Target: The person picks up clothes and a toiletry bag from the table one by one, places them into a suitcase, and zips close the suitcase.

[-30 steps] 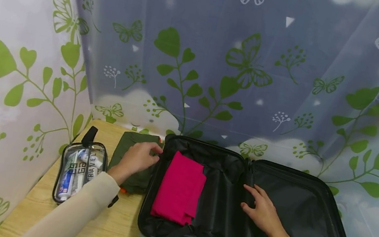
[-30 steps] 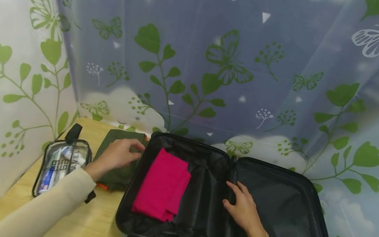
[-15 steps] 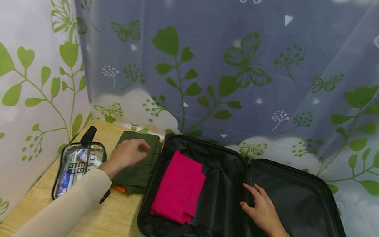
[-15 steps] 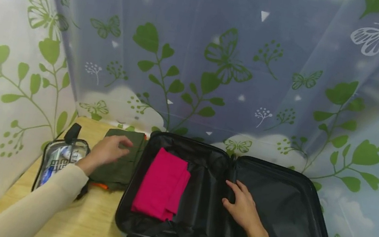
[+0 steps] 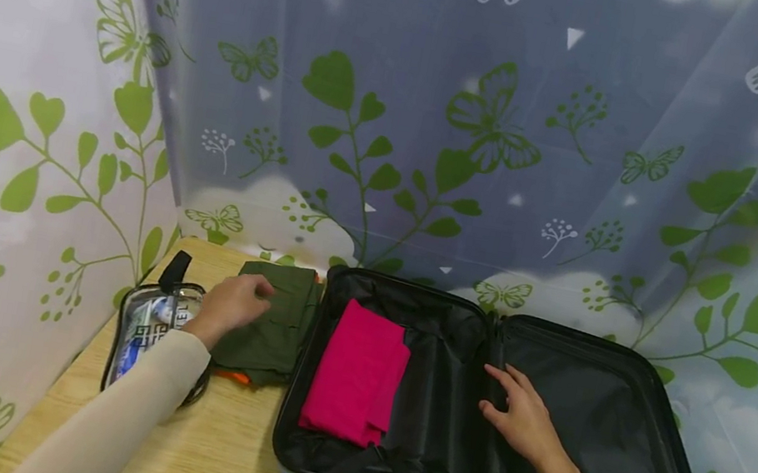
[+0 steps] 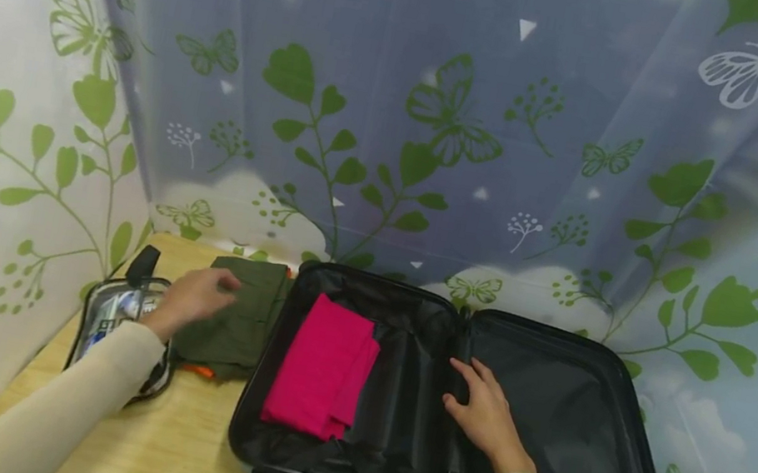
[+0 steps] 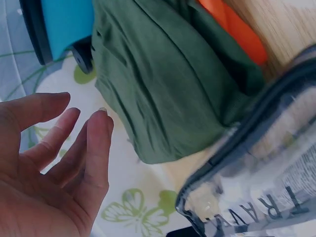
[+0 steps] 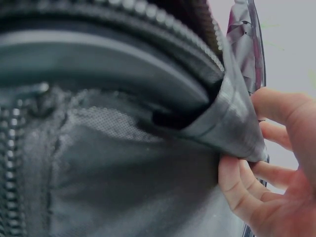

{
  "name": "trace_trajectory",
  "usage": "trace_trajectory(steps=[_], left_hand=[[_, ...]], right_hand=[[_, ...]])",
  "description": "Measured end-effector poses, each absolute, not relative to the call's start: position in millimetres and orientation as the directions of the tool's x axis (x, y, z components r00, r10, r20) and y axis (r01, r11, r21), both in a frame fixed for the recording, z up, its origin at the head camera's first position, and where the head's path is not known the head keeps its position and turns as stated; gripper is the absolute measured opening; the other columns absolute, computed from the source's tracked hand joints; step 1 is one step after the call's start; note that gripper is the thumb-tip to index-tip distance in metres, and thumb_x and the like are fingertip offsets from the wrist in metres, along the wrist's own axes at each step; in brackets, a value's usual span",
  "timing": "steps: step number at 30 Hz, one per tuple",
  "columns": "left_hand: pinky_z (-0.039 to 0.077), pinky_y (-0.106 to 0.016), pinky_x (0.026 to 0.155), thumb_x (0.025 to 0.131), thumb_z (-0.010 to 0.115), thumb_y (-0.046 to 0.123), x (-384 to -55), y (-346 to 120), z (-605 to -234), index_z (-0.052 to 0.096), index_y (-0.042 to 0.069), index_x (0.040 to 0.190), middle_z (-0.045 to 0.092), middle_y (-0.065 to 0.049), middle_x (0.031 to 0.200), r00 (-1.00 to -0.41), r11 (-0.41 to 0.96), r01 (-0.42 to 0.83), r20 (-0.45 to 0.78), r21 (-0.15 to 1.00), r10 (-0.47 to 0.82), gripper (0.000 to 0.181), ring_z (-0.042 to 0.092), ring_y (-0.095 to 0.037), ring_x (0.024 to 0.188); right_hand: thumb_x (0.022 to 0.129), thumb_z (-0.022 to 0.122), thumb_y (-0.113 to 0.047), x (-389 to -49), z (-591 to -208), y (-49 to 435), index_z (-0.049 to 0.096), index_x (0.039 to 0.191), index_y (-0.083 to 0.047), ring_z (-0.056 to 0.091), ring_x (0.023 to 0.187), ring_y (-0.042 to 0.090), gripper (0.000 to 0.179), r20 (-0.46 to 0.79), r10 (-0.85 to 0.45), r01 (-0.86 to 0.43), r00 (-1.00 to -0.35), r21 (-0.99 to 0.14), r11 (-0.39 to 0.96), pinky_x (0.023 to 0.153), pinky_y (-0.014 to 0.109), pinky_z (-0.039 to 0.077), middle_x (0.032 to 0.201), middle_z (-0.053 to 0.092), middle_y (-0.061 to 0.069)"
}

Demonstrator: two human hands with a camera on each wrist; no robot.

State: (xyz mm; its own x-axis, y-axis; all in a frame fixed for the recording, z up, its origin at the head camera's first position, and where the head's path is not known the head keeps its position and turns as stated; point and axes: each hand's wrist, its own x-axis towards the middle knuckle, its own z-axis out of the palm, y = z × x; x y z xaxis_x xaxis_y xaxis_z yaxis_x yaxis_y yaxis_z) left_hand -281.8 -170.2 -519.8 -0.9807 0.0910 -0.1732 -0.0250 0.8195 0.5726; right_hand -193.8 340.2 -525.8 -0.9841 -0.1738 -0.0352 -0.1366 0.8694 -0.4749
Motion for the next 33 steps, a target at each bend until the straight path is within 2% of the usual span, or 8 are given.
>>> trace_trajectory(steps=[3,10,15,29,33], left_hand=[[0.058,-0.048,0.076,0.107,0.066,0.022,-281,-176,-522,0.071,0.009,0.142,0.069,-0.02,0.146,-0.98,0.817,-0.045,-0.185,0.574,0.075,0.038,0.074,-0.032,0.097],[0.058,-0.056,0.086,0.106,0.067,0.022,-282,-188,-529,0.07,0.007,0.141,0.067,-0.023,0.146,-0.98,0.836,-0.073,-0.195,0.544,0.041,0.038,0.072,-0.04,0.111],[0.058,-0.056,0.084,0.106,0.066,0.021,-283,-195,-533,0.069,0.006,0.142,0.065,-0.025,0.148,-0.976,0.844,-0.098,-0.217,0.527,0.022,0.04,0.071,-0.04,0.109],[0.054,-0.064,0.092,0.105,0.066,0.021,-288,-202,-542,0.064,0.004,0.147,0.064,-0.028,0.149,-0.96,0.853,-0.165,-0.28,0.495,-0.023,0.045,0.069,-0.046,0.116],[0.054,-0.064,0.09,0.105,0.065,0.02,-290,-201,-544,0.061,0.004,0.149,0.064,-0.03,0.147,-0.958,0.861,-0.176,-0.284,0.477,-0.039,0.048,0.069,-0.046,0.113]], right_hand=[[0.103,0.075,-0.022,-193,-526,340,0.052,0.161,-0.007,0.07,0.119,0.051,0.064,-0.037,-0.172,-0.134,-0.984,-0.474,0.87,0.096,0.067,0.058,0.168,0.036,0.035],[0.103,0.075,-0.022,-193,-526,339,0.052,0.161,-0.006,0.07,0.119,0.052,0.064,-0.04,-0.176,-0.136,-0.984,-0.475,0.87,0.097,0.068,0.057,0.168,0.035,0.036],[0.104,0.074,-0.022,-194,-526,339,0.051,0.162,-0.006,0.069,0.12,0.052,0.064,-0.041,-0.177,-0.137,-0.983,-0.473,0.87,0.097,0.069,0.057,0.168,0.034,0.036],[0.105,0.073,-0.023,-194,-527,340,0.05,0.163,-0.007,0.069,0.121,0.052,0.064,-0.05,-0.176,-0.132,-0.983,-0.475,0.87,0.096,0.067,0.058,0.169,0.033,0.035],[0.104,0.073,-0.022,-194,-527,340,0.051,0.162,-0.006,0.069,0.12,0.052,0.064,-0.042,-0.178,-0.137,-0.983,-0.474,0.87,0.096,0.067,0.058,0.169,0.034,0.035]])
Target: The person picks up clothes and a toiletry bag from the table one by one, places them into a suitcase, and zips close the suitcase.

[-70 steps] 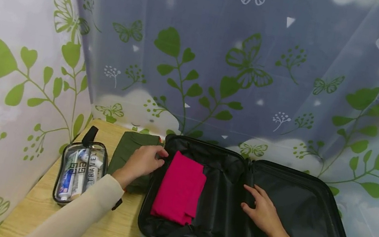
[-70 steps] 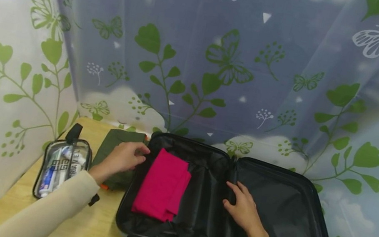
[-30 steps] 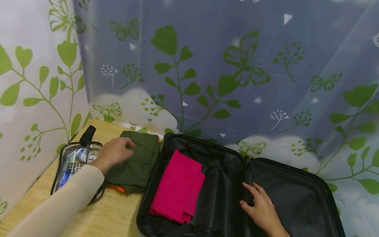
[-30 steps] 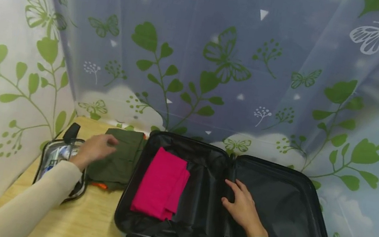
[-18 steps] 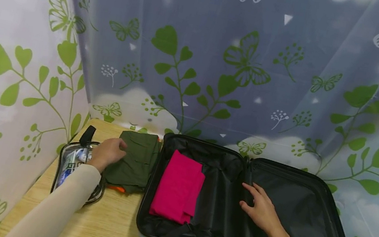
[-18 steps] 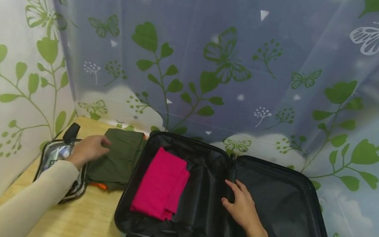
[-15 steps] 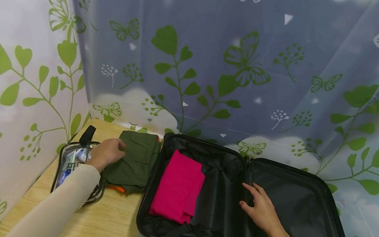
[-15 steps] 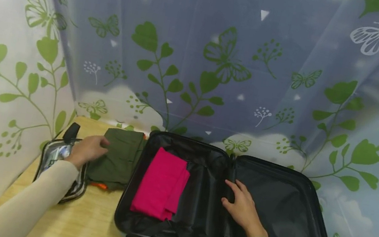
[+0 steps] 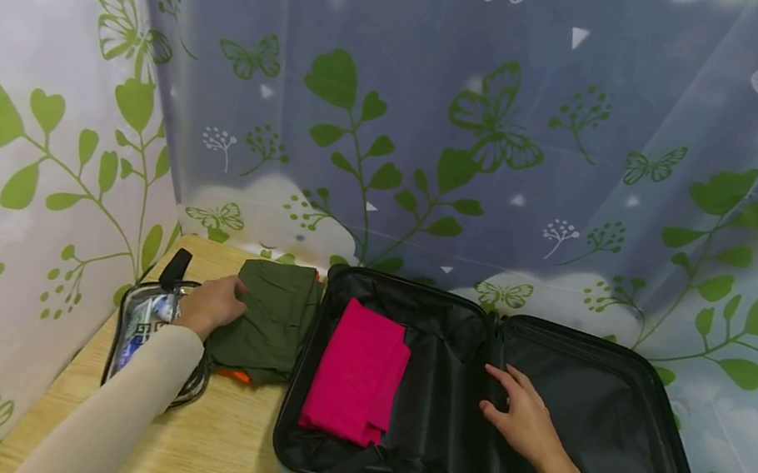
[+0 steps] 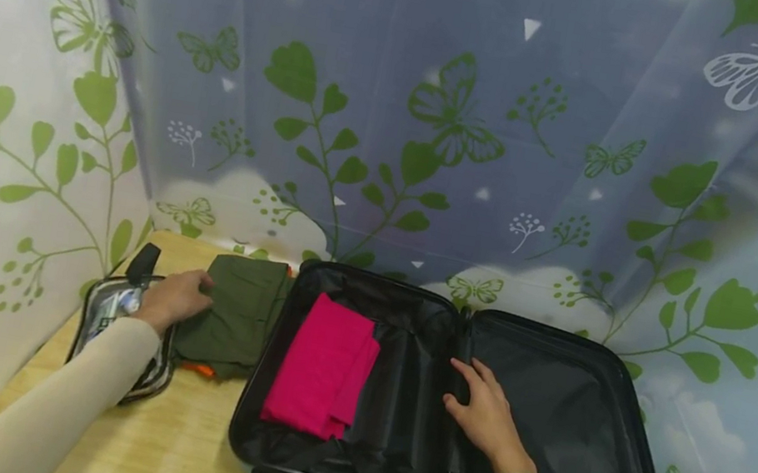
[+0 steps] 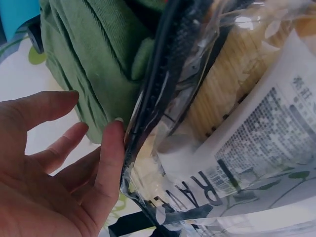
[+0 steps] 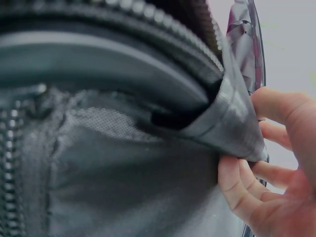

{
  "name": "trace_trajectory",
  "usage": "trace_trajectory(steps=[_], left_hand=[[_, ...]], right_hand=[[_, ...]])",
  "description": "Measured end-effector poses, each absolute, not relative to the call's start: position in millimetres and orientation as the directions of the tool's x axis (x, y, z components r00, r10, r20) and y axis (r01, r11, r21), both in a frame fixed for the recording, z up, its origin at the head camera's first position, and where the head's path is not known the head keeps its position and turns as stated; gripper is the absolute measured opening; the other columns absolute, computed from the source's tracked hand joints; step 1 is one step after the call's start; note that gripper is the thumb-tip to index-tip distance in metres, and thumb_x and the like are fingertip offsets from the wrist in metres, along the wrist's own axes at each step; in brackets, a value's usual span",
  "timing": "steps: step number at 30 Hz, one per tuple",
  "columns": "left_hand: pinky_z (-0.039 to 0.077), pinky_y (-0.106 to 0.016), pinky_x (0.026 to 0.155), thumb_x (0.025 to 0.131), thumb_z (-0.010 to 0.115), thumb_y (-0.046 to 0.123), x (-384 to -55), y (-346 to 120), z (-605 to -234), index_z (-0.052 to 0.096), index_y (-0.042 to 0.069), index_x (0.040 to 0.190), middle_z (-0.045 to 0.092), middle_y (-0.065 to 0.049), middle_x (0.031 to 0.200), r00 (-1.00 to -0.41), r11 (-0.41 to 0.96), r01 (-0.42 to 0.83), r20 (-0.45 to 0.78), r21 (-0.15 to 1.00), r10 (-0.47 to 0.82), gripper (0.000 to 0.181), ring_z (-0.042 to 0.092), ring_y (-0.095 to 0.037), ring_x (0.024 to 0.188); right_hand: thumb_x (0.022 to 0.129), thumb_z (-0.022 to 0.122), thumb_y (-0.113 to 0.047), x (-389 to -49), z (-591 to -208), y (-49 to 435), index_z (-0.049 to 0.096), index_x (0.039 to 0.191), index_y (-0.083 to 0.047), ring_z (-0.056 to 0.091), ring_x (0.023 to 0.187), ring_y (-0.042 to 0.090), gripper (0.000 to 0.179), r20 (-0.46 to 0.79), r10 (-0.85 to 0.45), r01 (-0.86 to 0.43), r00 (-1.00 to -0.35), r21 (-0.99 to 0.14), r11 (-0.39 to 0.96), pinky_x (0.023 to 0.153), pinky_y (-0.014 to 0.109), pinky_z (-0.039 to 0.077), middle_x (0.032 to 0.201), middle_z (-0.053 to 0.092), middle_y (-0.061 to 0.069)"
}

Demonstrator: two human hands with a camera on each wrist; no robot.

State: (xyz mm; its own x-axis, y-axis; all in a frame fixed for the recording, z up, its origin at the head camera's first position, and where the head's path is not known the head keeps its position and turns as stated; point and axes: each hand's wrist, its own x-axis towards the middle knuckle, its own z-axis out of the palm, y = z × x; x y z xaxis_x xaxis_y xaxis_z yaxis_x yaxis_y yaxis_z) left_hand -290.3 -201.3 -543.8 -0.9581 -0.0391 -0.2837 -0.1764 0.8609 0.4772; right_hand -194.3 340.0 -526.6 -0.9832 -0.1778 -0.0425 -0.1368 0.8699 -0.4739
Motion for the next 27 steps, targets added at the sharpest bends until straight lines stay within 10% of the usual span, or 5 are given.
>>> trace_trajectory(steps=[27], left_hand=[[0.057,-0.057,0.079,0.105,0.066,0.023,-300,-194,-554,0.048,0.003,0.16,0.067,-0.034,0.139,-0.953,0.872,-0.212,-0.289,0.441,-0.086,0.061,0.072,-0.042,0.097]], right_hand=[[0.104,0.074,-0.022,-194,-526,339,0.052,0.162,-0.008,0.069,0.12,0.052,0.063,-0.043,-0.176,-0.135,-0.984,-0.47,0.872,0.096,0.068,0.058,0.168,0.034,0.036]])
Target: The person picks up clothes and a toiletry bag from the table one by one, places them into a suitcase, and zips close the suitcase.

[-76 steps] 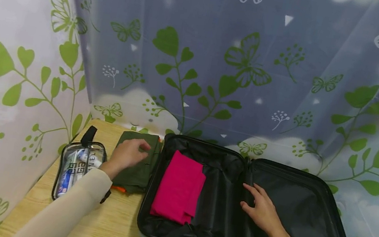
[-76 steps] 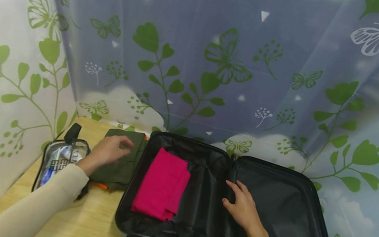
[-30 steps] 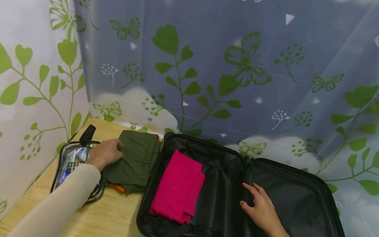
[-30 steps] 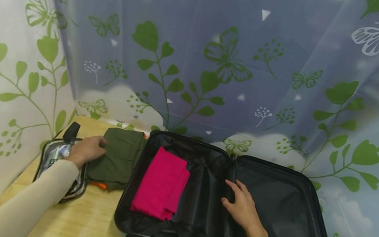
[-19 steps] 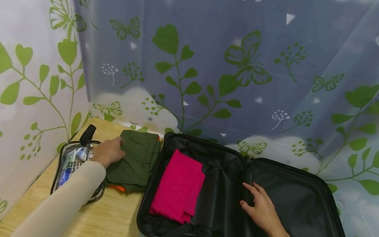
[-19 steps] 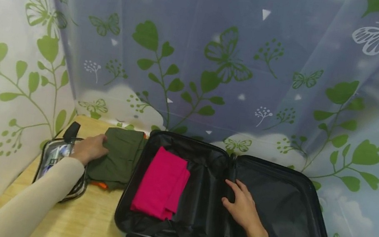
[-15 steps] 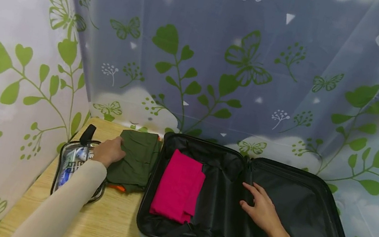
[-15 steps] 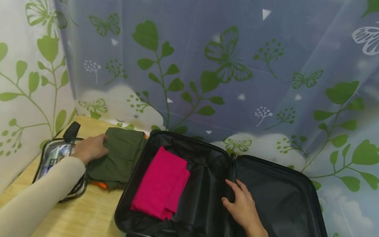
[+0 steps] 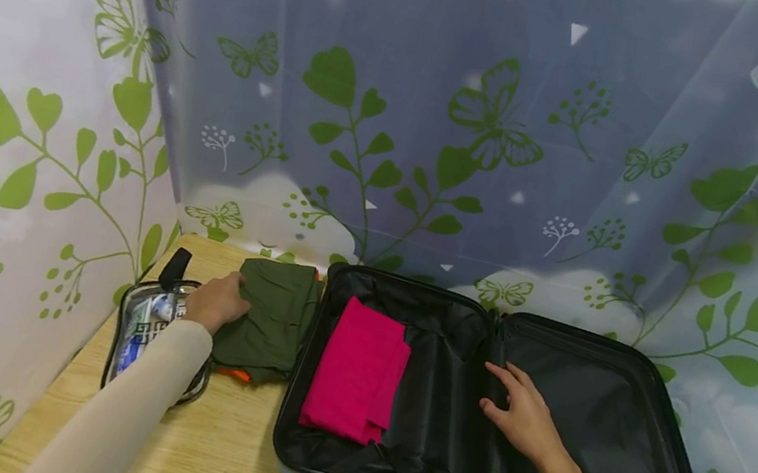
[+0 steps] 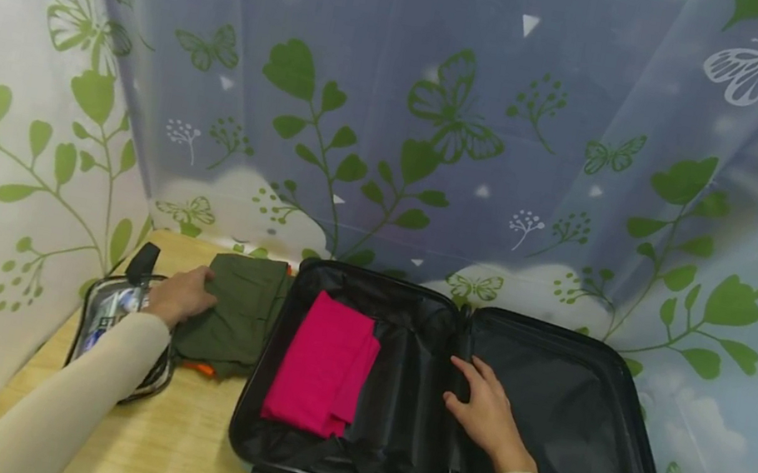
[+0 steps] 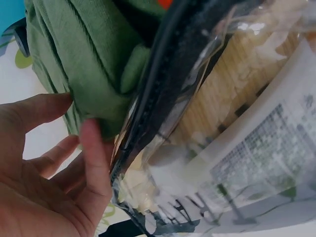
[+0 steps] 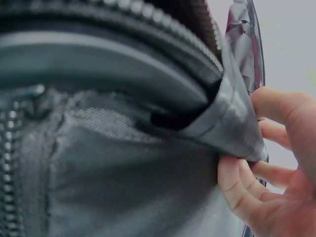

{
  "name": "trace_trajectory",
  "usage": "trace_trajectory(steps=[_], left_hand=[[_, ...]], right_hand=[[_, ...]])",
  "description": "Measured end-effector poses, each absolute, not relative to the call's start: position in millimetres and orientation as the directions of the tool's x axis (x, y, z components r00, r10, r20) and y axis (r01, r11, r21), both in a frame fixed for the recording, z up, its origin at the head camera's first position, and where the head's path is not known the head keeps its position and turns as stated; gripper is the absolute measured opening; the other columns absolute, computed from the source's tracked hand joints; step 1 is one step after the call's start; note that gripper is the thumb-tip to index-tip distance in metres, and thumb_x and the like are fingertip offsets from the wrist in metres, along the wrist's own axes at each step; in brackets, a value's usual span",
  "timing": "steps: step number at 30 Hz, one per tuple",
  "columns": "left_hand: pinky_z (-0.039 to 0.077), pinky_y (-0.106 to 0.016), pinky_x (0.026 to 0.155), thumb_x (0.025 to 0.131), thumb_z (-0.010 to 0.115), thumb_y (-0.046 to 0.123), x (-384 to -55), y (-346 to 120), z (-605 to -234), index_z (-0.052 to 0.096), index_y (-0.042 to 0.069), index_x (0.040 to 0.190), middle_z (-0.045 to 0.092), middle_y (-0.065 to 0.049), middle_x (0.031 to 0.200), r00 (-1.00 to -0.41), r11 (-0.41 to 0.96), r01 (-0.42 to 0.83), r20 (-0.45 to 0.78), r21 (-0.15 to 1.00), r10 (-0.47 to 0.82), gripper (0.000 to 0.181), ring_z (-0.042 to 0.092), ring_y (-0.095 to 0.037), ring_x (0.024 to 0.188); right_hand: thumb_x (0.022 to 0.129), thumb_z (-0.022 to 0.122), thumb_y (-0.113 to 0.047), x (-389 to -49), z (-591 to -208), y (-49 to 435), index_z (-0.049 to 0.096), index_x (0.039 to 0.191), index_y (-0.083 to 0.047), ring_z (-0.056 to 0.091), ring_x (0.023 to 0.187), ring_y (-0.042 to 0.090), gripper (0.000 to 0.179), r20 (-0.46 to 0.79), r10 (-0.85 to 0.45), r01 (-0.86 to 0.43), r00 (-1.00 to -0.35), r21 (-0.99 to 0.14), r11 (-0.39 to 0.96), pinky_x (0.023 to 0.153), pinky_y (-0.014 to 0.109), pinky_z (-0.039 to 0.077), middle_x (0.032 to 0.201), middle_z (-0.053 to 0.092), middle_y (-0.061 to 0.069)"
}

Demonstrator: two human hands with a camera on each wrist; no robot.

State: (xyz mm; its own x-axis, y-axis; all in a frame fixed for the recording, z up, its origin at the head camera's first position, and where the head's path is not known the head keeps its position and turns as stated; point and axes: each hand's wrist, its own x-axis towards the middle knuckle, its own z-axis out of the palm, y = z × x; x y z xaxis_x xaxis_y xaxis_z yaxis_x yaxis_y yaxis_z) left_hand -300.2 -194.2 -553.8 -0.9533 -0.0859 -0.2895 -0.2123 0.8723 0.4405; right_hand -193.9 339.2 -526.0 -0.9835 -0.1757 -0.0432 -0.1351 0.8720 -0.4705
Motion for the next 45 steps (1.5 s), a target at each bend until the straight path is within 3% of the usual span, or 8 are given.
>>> trace_trajectory(steps=[8,16,25,45], left_hand=[[0.051,-0.049,0.071,0.104,0.065,0.022,-300,-197,-553,0.047,0.005,0.16,0.07,-0.032,0.13,-0.962,0.822,-0.227,-0.251,0.522,-0.106,0.061,0.066,-0.036,0.086],[0.055,-0.059,0.084,0.107,0.065,0.024,-299,-196,-548,0.047,0.008,0.162,0.061,-0.033,0.148,-0.967,0.804,-0.207,-0.24,0.558,-0.082,0.06,0.068,-0.049,0.113],[0.054,-0.066,0.099,0.108,0.064,0.019,-298,-199,-550,0.049,0.008,0.162,0.053,-0.032,0.159,-0.982,0.758,-0.129,-0.19,0.639,-0.007,0.057,0.063,-0.053,0.129],[0.047,-0.069,0.114,0.109,0.064,0.018,-300,-205,-542,0.048,0.008,0.162,0.044,-0.037,0.163,-0.969,0.674,-0.111,-0.23,0.73,0.089,0.056,0.049,-0.057,0.145]], right_hand=[[0.104,0.074,-0.022,-194,-526,340,0.052,0.161,-0.007,0.069,0.119,0.052,0.064,-0.038,-0.176,-0.138,-0.984,-0.468,0.873,0.095,0.068,0.058,0.168,0.034,0.036],[0.104,0.074,-0.023,-193,-525,340,0.051,0.162,-0.007,0.068,0.121,0.054,0.064,-0.048,-0.171,-0.128,-0.984,-0.47,0.873,0.096,0.069,0.057,0.169,0.033,0.036],[0.105,0.073,-0.023,-193,-526,338,0.051,0.162,-0.006,0.068,0.121,0.053,0.063,-0.05,-0.174,-0.131,-0.984,-0.464,0.876,0.097,0.068,0.057,0.168,0.034,0.036],[0.105,0.073,-0.023,-194,-525,339,0.051,0.162,-0.006,0.068,0.121,0.054,0.064,-0.048,-0.176,-0.134,-0.983,-0.466,0.874,0.096,0.068,0.057,0.168,0.033,0.037]])
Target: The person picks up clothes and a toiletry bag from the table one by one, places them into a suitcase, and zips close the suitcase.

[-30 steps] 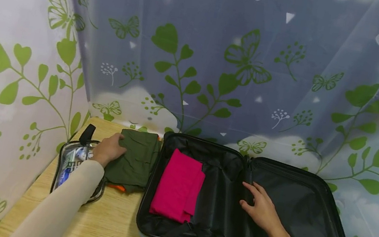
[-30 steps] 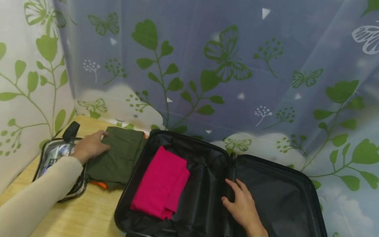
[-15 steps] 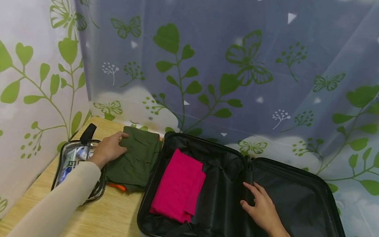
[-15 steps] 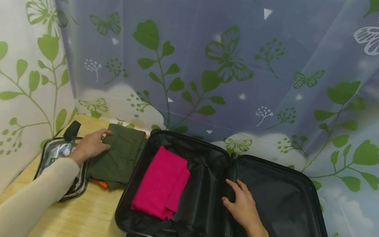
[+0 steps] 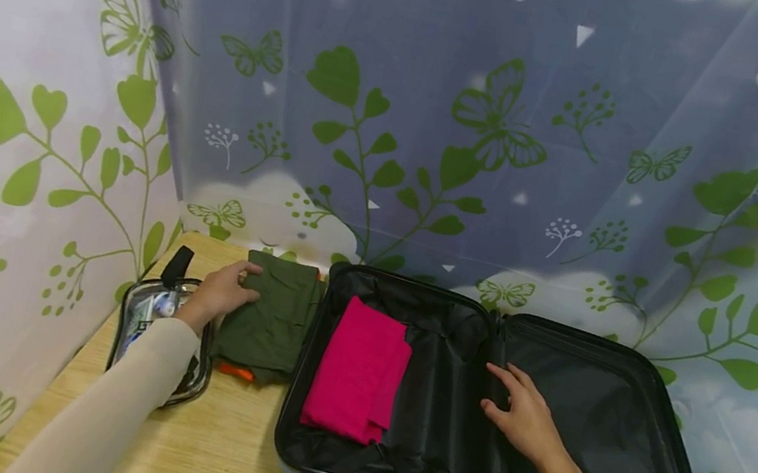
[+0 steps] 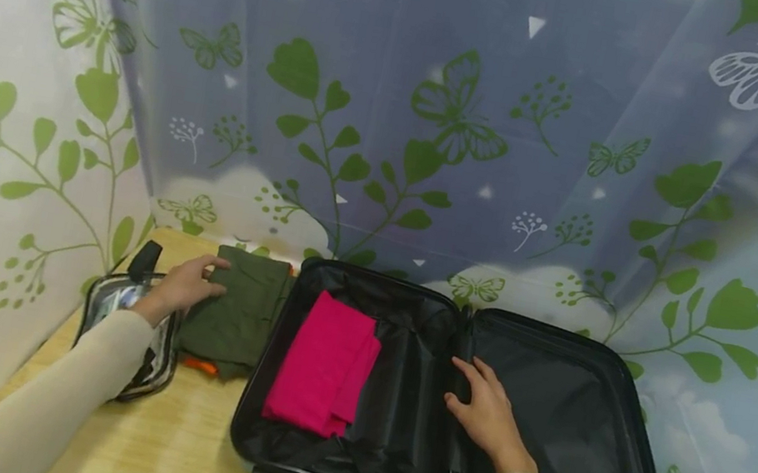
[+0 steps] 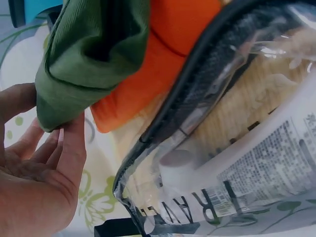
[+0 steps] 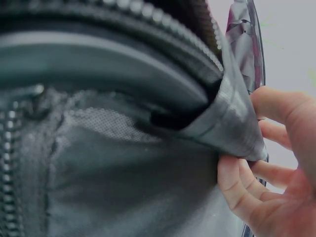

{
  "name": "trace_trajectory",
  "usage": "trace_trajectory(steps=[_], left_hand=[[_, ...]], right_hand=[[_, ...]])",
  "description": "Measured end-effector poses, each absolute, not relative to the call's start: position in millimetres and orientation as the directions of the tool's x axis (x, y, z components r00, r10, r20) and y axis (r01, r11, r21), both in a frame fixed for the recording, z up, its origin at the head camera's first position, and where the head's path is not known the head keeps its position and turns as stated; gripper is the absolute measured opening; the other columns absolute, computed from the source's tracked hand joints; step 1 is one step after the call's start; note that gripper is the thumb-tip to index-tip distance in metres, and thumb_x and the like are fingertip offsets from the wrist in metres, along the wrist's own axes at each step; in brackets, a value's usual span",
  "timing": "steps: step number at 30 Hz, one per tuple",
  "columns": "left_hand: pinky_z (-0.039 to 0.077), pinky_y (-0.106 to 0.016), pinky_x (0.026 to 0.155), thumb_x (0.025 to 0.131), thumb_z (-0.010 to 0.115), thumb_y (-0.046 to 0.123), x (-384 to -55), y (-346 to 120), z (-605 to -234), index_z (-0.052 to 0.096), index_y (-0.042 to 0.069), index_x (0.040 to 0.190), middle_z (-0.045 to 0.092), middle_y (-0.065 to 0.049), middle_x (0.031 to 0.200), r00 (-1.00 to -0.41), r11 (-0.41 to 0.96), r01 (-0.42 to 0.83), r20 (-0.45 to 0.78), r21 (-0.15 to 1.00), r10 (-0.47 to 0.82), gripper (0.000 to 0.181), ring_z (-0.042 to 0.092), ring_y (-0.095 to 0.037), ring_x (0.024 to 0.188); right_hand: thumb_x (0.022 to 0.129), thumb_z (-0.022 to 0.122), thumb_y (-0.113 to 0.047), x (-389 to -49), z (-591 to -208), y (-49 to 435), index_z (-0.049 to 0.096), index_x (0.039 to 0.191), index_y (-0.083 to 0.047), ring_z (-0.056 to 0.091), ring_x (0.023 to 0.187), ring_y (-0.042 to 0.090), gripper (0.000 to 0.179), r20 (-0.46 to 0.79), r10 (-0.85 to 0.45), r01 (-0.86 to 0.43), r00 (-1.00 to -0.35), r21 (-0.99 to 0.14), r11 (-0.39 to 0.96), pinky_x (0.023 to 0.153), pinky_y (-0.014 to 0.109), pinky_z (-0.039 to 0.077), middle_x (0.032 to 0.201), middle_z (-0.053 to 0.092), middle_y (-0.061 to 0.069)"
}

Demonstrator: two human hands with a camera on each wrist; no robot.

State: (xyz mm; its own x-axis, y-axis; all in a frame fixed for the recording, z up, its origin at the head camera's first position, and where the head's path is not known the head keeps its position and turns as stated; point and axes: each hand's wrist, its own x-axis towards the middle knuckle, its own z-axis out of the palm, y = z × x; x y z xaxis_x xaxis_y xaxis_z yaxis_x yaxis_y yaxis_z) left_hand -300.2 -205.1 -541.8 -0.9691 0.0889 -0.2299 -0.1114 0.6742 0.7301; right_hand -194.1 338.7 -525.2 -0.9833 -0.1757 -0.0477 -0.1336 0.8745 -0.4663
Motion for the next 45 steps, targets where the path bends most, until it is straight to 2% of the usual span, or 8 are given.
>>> trace_trajectory(steps=[17,29,45], left_hand=[[0.056,-0.063,0.1,0.11,0.064,0.019,-301,-200,-524,0.057,0.009,0.156,0.051,-0.034,0.159,-0.982,0.678,0.007,-0.122,0.735,0.142,0.047,0.06,-0.054,0.133],[0.05,-0.066,0.11,0.109,0.066,0.021,-300,-188,-506,0.059,0.013,0.155,0.049,-0.029,0.163,-0.987,0.627,0.038,-0.071,0.778,0.147,0.047,0.05,-0.05,0.147],[0.05,-0.065,0.11,0.11,0.066,0.022,-301,-180,-476,0.06,0.018,0.156,0.05,-0.025,0.164,-0.99,0.62,0.062,-0.032,0.782,0.139,0.047,0.051,-0.049,0.147]], right_hand=[[0.104,0.073,-0.023,-196,-523,338,0.051,0.162,-0.007,0.069,0.118,0.051,0.064,-0.042,-0.17,-0.131,-0.985,-0.472,0.872,0.094,0.067,0.058,0.169,0.034,0.035],[0.104,0.075,-0.022,-194,-523,337,0.053,0.161,-0.007,0.07,0.116,0.048,0.063,-0.04,-0.173,-0.134,-0.984,-0.472,0.872,0.094,0.066,0.058,0.167,0.037,0.035],[0.104,0.075,-0.022,-192,-523,337,0.053,0.161,-0.007,0.07,0.118,0.05,0.063,-0.043,-0.171,-0.131,-0.984,-0.475,0.87,0.096,0.067,0.058,0.167,0.037,0.035]])
